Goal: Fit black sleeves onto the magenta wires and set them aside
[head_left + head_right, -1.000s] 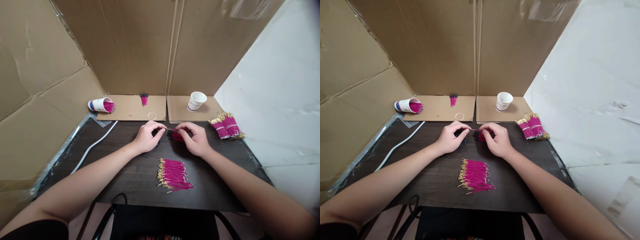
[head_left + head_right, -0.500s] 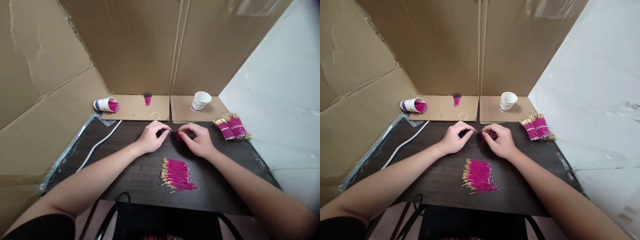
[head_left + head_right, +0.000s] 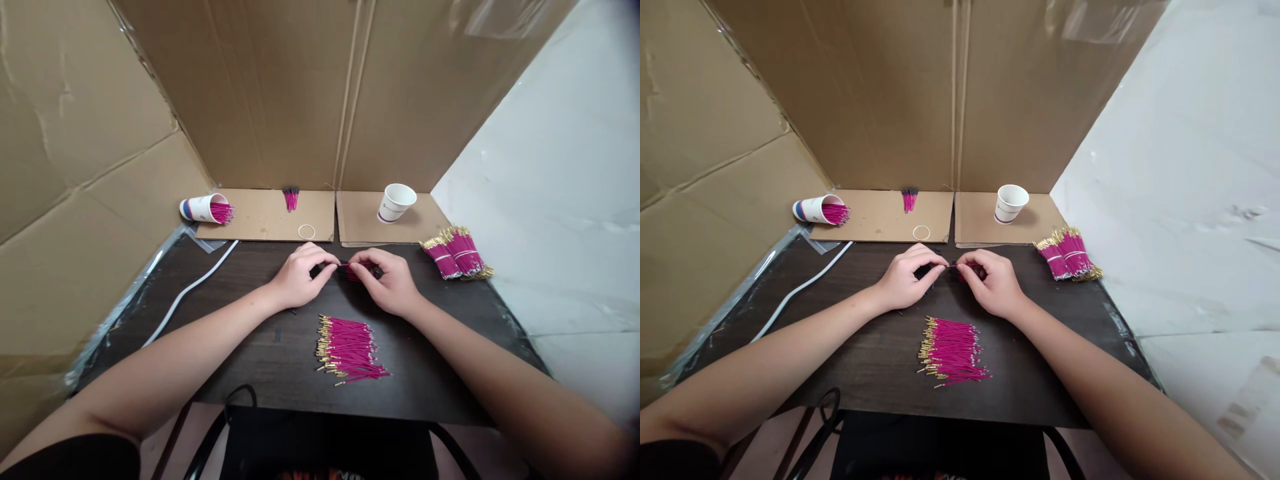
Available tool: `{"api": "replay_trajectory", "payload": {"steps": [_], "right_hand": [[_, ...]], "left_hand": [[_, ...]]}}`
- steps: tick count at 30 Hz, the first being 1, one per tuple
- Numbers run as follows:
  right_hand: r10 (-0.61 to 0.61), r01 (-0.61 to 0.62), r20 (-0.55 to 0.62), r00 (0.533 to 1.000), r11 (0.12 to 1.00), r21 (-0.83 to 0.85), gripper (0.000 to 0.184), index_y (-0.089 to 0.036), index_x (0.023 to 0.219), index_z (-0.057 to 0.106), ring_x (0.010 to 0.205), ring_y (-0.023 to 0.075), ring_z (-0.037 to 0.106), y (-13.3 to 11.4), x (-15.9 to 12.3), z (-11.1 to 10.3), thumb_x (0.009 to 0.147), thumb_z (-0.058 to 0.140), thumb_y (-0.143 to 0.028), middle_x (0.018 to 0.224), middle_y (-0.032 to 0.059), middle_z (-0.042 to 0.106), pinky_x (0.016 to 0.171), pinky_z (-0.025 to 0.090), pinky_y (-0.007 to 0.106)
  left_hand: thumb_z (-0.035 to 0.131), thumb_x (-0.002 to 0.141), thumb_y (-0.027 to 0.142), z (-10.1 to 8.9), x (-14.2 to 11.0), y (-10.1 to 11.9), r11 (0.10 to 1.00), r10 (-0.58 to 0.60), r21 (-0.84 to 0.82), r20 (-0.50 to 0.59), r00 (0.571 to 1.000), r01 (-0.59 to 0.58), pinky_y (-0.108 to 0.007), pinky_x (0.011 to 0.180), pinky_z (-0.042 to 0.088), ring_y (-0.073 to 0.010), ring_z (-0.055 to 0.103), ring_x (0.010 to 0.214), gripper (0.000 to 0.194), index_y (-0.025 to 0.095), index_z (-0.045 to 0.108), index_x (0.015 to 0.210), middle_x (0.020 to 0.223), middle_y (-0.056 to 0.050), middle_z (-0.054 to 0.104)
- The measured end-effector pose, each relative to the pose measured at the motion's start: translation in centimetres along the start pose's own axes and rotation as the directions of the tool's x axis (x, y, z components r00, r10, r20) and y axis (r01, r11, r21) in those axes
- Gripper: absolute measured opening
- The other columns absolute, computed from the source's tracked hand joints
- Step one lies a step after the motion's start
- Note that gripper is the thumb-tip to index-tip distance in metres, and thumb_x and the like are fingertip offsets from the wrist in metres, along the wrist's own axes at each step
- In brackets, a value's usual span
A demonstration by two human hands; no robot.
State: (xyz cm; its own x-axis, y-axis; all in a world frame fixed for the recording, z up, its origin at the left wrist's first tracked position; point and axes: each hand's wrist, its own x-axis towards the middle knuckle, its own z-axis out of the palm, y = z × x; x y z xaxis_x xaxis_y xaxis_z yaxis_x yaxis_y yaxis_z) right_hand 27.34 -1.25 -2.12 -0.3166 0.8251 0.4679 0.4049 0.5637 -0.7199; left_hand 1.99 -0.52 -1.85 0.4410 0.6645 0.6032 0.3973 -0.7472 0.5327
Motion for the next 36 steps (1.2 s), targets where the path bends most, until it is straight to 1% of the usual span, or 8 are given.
{"api": "replay_trajectory", "payload": {"steps": [8, 15, 27, 33, 36], "right_hand": [[0.001, -0.001, -0.015, 1.000, 1.000, -0.006, 0.017, -0.024, 0.103, 0.080, 0.081, 0.0214, 0.072, -0.02, -0.09, -0.04, 0.111, 0.071, -0.035, 0.094, 0.0054, 0.081, 0.071, 0.055, 0.035], [0.002, -0.002, -0.001, 1.000, 1.000, -0.007, 0.021, -0.024, 0.104, 0.080, 0.080, 0.0222, 0.073, -0.35, -0.09, -0.12, 0.112, 0.069, -0.040, 0.095, 0.0067, 0.082, 0.071, 0.057, 0.037], [0.008, -0.008, -0.001, 1.000, 1.000, 0.014, 0.018, -0.023, 0.103, 0.080, 0.081, 0.0216, 0.073, -0.31, -0.11, 0.00, 0.111, 0.071, -0.036, 0.095, 0.0058, 0.082, 0.071, 0.056, 0.036], [-0.035, 0.035, 0.013, 0.999, 0.999, 0.018, 0.016, -0.024, 0.103, 0.079, 0.078, 0.0202, 0.070, -0.67, -0.03, -0.18, 0.111, 0.069, -0.034, 0.093, 0.0050, 0.081, 0.070, 0.055, 0.036], [-0.018, 0.018, 0.010, 1.000, 1.000, 0.004, 0.017, -0.024, 0.103, 0.079, 0.078, 0.0208, 0.071, -0.55, -0.03, -0.13, 0.111, 0.069, -0.035, 0.094, 0.0056, 0.081, 0.070, 0.055, 0.036]], "left_hand": [[0.069, 0.112, 0.024, 0.07, -0.16, -0.10, 1.000, 0.010, -0.003, 0.011, 1.000, -0.010, -0.044, 0.096, 0.057, -0.0243, 0.072, 0.096, 0.013, 0.019, 0.081, 0.111, 0.100, -0.007, 0.083], [0.066, 0.113, 0.027, 0.17, -0.21, -0.08, 0.999, -0.036, 0.026, 0.037, 0.999, 0.035, -0.046, 0.098, 0.058, -0.0255, 0.073, 0.098, 0.016, 0.021, 0.081, 0.111, 0.100, -0.007, 0.083], [0.068, 0.113, 0.025, 0.16, -0.24, -0.11, 1.000, -0.005, 0.010, 0.018, 1.000, 0.005, -0.045, 0.096, 0.058, -0.0246, 0.073, 0.096, 0.014, 0.019, 0.081, 0.113, 0.102, -0.008, 0.084], [0.067, 0.113, 0.026, 0.07, -0.20, 0.00, 1.000, -0.008, 0.003, 0.027, 1.000, 0.008, -0.045, 0.096, 0.059, -0.0249, 0.073, 0.097, 0.015, 0.020, 0.081, 0.111, 0.101, -0.008, 0.084], [0.067, 0.113, 0.026, 0.07, -0.21, -0.02, 1.000, -0.017, -0.002, 0.032, 0.999, 0.017, -0.045, 0.096, 0.059, -0.0253, 0.074, 0.097, 0.015, 0.020, 0.082, 0.112, 0.101, -0.008, 0.084]]}}
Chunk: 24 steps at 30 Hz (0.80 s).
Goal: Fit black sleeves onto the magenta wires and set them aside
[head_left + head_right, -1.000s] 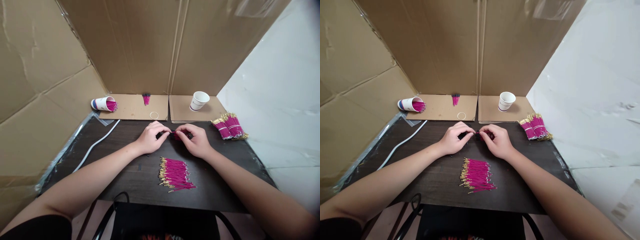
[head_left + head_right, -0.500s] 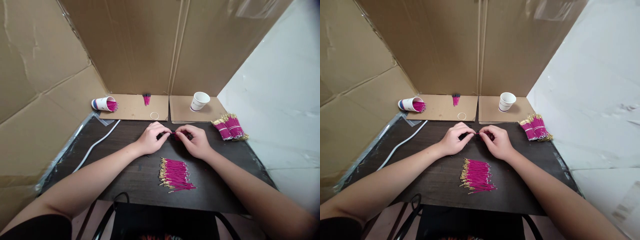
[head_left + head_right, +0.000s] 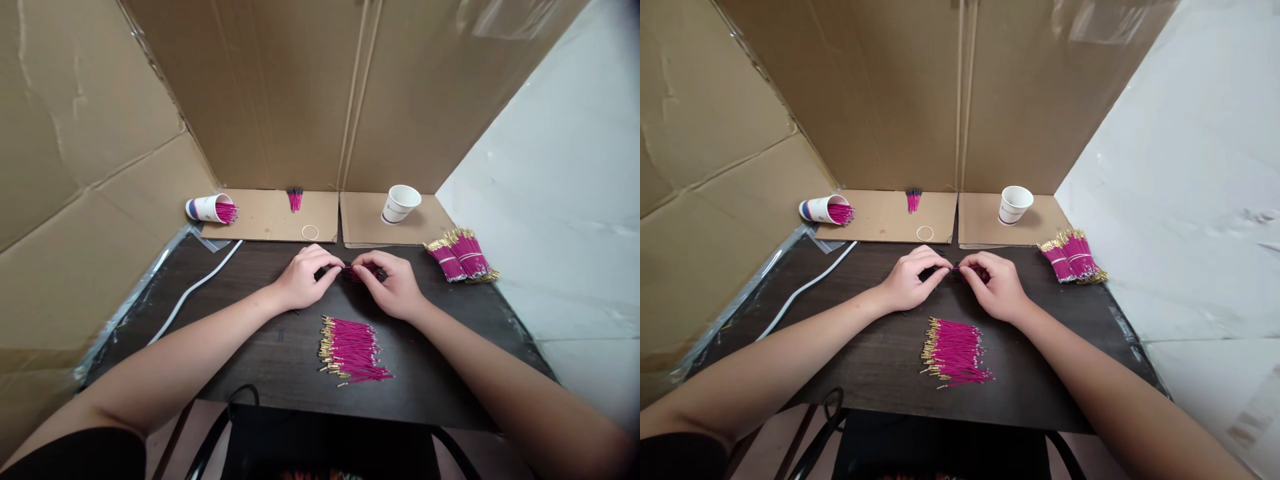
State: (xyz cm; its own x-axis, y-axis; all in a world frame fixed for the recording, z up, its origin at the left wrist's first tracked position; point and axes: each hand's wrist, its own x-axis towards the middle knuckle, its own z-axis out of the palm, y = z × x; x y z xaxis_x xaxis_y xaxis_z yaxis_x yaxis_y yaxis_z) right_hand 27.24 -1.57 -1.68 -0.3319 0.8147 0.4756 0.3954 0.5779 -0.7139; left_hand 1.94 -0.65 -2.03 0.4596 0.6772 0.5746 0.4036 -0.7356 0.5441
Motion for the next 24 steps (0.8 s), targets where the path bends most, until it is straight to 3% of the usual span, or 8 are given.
{"api": "replay_trajectory", "payload": {"steps": [16, 24], "right_hand": [[0.083, -0.083, -0.002, 0.997, 0.996, 0.037, 0.028, -0.023, 0.098, 0.081, 0.077, 0.0213, 0.074, 0.09, -0.15, 0.27, 0.112, 0.069, -0.044, 0.090, 0.0055, 0.082, 0.071, 0.060, 0.035], [0.047, -0.048, 0.023, 0.999, 0.998, 0.034, 0.022, -0.023, 0.102, 0.081, 0.077, 0.0206, 0.072, -0.13, -0.13, 0.40, 0.111, 0.070, -0.041, 0.092, 0.0057, 0.082, 0.072, 0.060, 0.035]], "left_hand": [[0.067, 0.113, 0.027, 0.16, 0.05, 0.01, 1.000, 0.016, 0.017, -0.025, 1.000, -0.016, -0.047, 0.096, 0.059, -0.0252, 0.073, 0.096, 0.016, 0.020, 0.081, 0.111, 0.099, -0.008, 0.083], [0.067, 0.113, 0.027, 0.24, 0.00, -0.02, 0.999, 0.024, 0.024, -0.017, 1.000, -0.023, -0.046, 0.097, 0.058, -0.0253, 0.074, 0.097, 0.015, 0.021, 0.080, 0.111, 0.100, -0.007, 0.083]]}}
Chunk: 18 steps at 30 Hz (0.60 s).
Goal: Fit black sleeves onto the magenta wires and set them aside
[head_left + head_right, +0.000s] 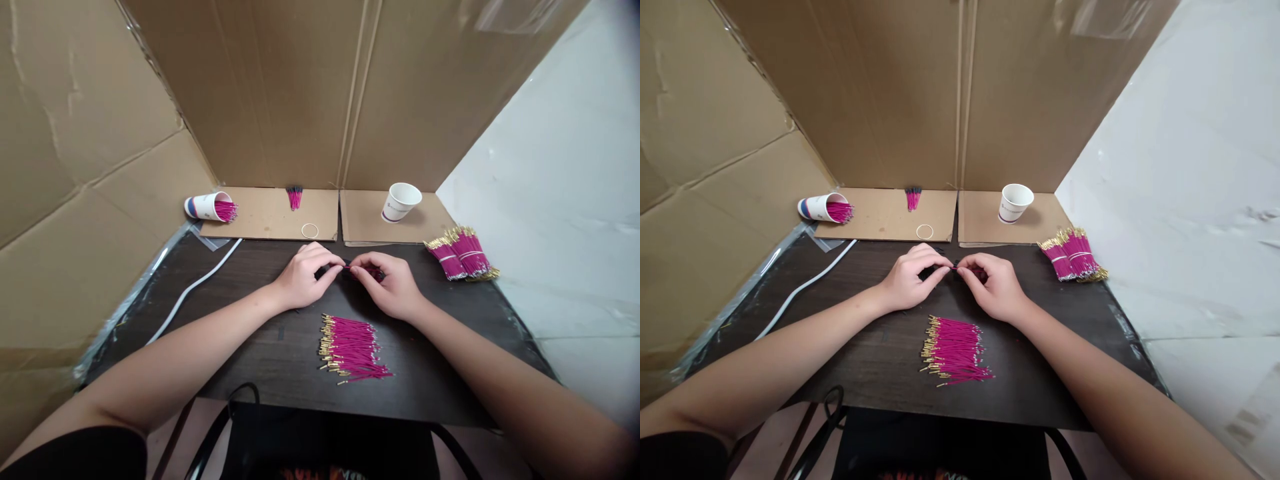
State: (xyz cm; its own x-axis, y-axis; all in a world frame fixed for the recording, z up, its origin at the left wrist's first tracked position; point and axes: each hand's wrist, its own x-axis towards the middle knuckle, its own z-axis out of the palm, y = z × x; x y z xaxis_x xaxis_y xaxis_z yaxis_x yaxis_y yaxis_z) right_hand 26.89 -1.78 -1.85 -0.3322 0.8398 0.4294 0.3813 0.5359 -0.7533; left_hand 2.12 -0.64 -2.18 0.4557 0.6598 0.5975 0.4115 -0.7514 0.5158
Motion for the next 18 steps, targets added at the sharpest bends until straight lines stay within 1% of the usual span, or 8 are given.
{"api": "replay_trajectory", "payload": {"steps": [4, 8, 15, 18], "right_hand": [[-0.010, 0.010, 0.004, 1.000, 1.000, -0.007, 0.020, -0.023, 0.102, 0.080, 0.076, 0.0201, 0.071, -0.02, -0.06, -0.02, 0.111, 0.071, -0.038, 0.091, 0.0051, 0.081, 0.071, 0.058, 0.034], [-0.019, 0.019, 0.010, 1.000, 1.000, -0.016, 0.018, -0.024, 0.103, 0.079, 0.076, 0.0204, 0.070, 0.02, -0.06, -0.09, 0.111, 0.070, -0.037, 0.092, 0.0053, 0.081, 0.070, 0.057, 0.035], [-0.072, 0.074, 0.034, 0.997, 0.997, -0.035, 0.010, -0.023, 0.105, 0.078, 0.075, 0.0187, 0.068, 0.03, -0.02, -0.16, 0.110, 0.070, -0.028, 0.091, 0.0035, 0.079, 0.069, 0.054, 0.034], [-0.107, 0.111, 0.052, 0.993, 0.990, -0.084, 0.009, -0.023, 0.104, 0.076, 0.077, 0.0197, 0.067, -0.06, 0.19, -0.67, 0.109, 0.069, -0.025, 0.090, 0.0037, 0.077, 0.071, 0.054, 0.035]], "left_hand": [[0.067, 0.114, 0.028, -0.09, 0.02, 0.02, 1.000, 0.001, -0.007, 0.000, 1.000, -0.001, -0.045, 0.097, 0.057, -0.0250, 0.073, 0.096, 0.016, 0.020, 0.080, 0.110, 0.100, -0.007, 0.083], [0.066, 0.114, 0.029, -0.20, -0.02, 0.09, 1.000, -0.025, 0.003, 0.016, 1.000, 0.025, -0.045, 0.098, 0.057, -0.0253, 0.074, 0.097, 0.017, 0.021, 0.080, 0.109, 0.099, -0.007, 0.083], [0.066, 0.113, 0.029, -0.06, -0.04, -0.03, 1.000, -0.022, 0.000, 0.023, 0.999, 0.022, -0.046, 0.096, 0.057, -0.0250, 0.073, 0.095, 0.016, 0.020, 0.079, 0.108, 0.097, -0.006, 0.082], [0.069, 0.107, 0.026, -0.34, 0.09, 0.33, 0.999, -0.035, 0.003, 0.029, 0.999, 0.035, -0.048, 0.101, 0.057, -0.0274, 0.073, 0.103, 0.012, 0.021, 0.078, 0.114, 0.104, -0.007, 0.083]]}}
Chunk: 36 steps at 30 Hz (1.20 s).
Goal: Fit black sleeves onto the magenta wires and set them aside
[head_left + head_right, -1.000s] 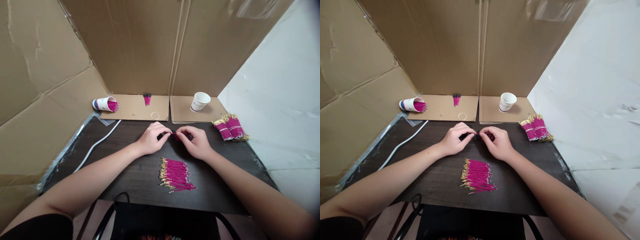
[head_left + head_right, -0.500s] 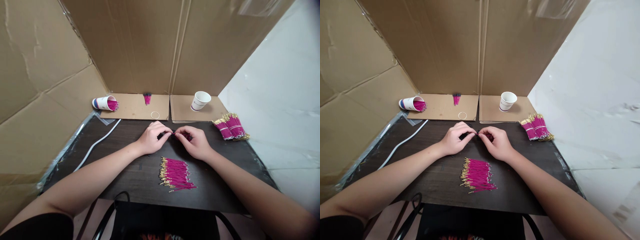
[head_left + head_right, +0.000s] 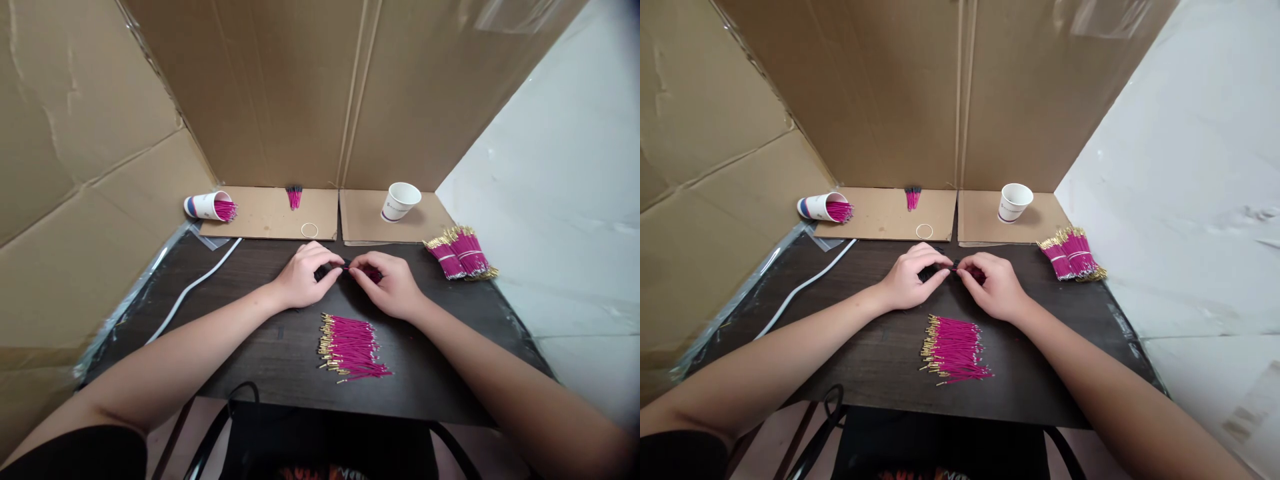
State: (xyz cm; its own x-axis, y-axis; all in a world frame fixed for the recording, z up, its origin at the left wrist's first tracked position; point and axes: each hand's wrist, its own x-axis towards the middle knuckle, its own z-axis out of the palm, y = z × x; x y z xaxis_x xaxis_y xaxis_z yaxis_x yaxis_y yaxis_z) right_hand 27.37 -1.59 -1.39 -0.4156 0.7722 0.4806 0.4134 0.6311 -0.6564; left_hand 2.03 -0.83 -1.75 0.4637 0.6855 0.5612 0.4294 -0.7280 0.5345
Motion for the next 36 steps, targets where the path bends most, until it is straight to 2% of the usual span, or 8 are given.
{"api": "replay_trajectory", "payload": {"steps": [4, 7, 10, 15, 18, 23, 29, 36], "right_hand": [[-0.093, 0.099, 0.078, 0.993, 0.992, -0.078, 0.009, -0.022, 0.096, 0.073, 0.093, 0.0254, 0.070, 0.1, 0.4, -1.3, 0.101, 0.070, -0.017, 0.098, 0.0069, 0.078, 0.088, 0.056, 0.044], [-0.116, 0.136, 0.165, 0.980, 0.984, -0.117, 0.009, -0.022, 0.089, 0.073, 0.103, 0.0290, 0.068, 0.3, 0.6, -2.0, 0.093, 0.075, -0.014, 0.106, 0.0088, 0.076, 0.096, 0.054, 0.049], [-0.102, 0.142, 0.220, 0.970, 0.975, -0.173, 0.010, -0.022, 0.085, 0.074, 0.110, 0.0319, 0.066, 0.6, 0.4, -2.0, 0.088, 0.079, -0.015, 0.111, 0.0096, 0.075, 0.098, 0.051, 0.052], [-0.085, 0.135, 0.223, 0.971, 0.967, -0.217, 0.011, -0.022, 0.084, 0.075, 0.111, 0.0322, 0.064, 1.1, 0.1, -1.7, 0.086, 0.082, -0.013, 0.111, 0.0093, 0.074, 0.098, 0.048, 0.052], [-0.096, 0.143, 0.227, 0.969, 0.969, -0.200, 0.011, -0.022, 0.087, 0.074, 0.110, 0.0315, 0.065, 0.9, 0.2, -1.8, 0.089, 0.080, -0.013, 0.110, 0.0092, 0.074, 0.098, 0.049, 0.051], [-0.122, 0.145, 0.185, 0.975, 0.982, -0.119, 0.010, -0.022, 0.092, 0.072, 0.106, 0.0296, 0.068, 0.0, 0.5, -1.8, 0.096, 0.075, -0.014, 0.108, 0.0088, 0.076, 0.097, 0.053, 0.050], [-0.139, 0.151, 0.160, 0.977, 0.986, -0.068, 0.009, -0.023, 0.094, 0.071, 0.103, 0.0282, 0.069, -0.4, 0.4, -1.5, 0.099, 0.073, -0.015, 0.108, 0.0082, 0.078, 0.095, 0.055, 0.049], [-0.133, 0.146, 0.166, 0.977, 0.987, -0.070, 0.009, -0.023, 0.095, 0.071, 0.103, 0.0286, 0.070, -0.3, 0.4, -1.5, 0.100, 0.074, -0.016, 0.109, 0.0091, 0.079, 0.095, 0.056, 0.050]], "left_hand": [[0.072, 0.086, 0.013, -0.8, 0.1, 0.6, 0.998, -0.035, 0.049, -0.012, 0.999, 0.036, -0.052, 0.109, 0.056, -0.0311, 0.068, 0.115, 0.033, 0.019, 0.074, 0.119, 0.120, -0.011, 0.078], [0.073, 0.077, 0.012, -1.0, 0.1, 0.6, 0.988, -0.089, 0.125, 0.001, 0.996, 0.088, -0.054, 0.112, 0.054, -0.0322, 0.065, 0.117, 0.028, 0.020, 0.073, 0.104, 0.121, -0.011, 0.073], [0.077, 0.081, 0.018, -0.8, 0.0, 0.3, 0.969, -0.161, 0.192, 0.016, 0.987, 0.155, -0.058, 0.115, 0.051, -0.0345, 0.063, 0.122, 0.015, 0.021, 0.070, 0.094, 0.123, -0.011, 0.071], [0.079, 0.086, 0.023, -0.4, -0.1, 0.1, 0.954, -0.198, 0.229, 0.009, 0.980, 0.191, -0.058, 0.115, 0.050, -0.0352, 0.062, 0.125, 0.012, 0.021, 0.072, 0.095, 0.124, -0.011, 0.071], [0.079, 0.089, 0.023, -0.6, 0.0, 0.2, 0.977, -0.135, 0.172, 0.025, 0.991, 0.128, -0.056, 0.114, 0.050, -0.0329, 0.063, 0.123, 0.009, 0.021, 0.075, 0.097, 0.123, -0.011, 0.071], [0.085, 0.096, 0.033, -0.8, 0.0, 0.3, 0.997, 0.013, 0.074, 0.093, 0.996, -0.020, -0.053, 0.114, 0.049, -0.0309, 0.067, 0.123, 0.018, 0.023, 0.083, 0.111, 0.124, -0.009, 0.074], [0.083, 0.103, 0.028, -0.5, 0.1, -0.1, 0.997, 0.059, 0.051, 0.063, 0.996, -0.062, -0.049, 0.108, 0.050, -0.0273, 0.071, 0.115, 0.006, 0.024, 0.086, 0.106, 0.117, -0.007, 0.078], [0.082, 0.104, 0.028, -0.4, 0.1, -0.2, 0.996, 0.063, 0.055, 0.063, 0.996, -0.066, -0.049, 0.107, 0.050, -0.0267, 0.071, 0.113, 0.006, 0.024, 0.086, 0.103, 0.114, -0.007, 0.079]]}}
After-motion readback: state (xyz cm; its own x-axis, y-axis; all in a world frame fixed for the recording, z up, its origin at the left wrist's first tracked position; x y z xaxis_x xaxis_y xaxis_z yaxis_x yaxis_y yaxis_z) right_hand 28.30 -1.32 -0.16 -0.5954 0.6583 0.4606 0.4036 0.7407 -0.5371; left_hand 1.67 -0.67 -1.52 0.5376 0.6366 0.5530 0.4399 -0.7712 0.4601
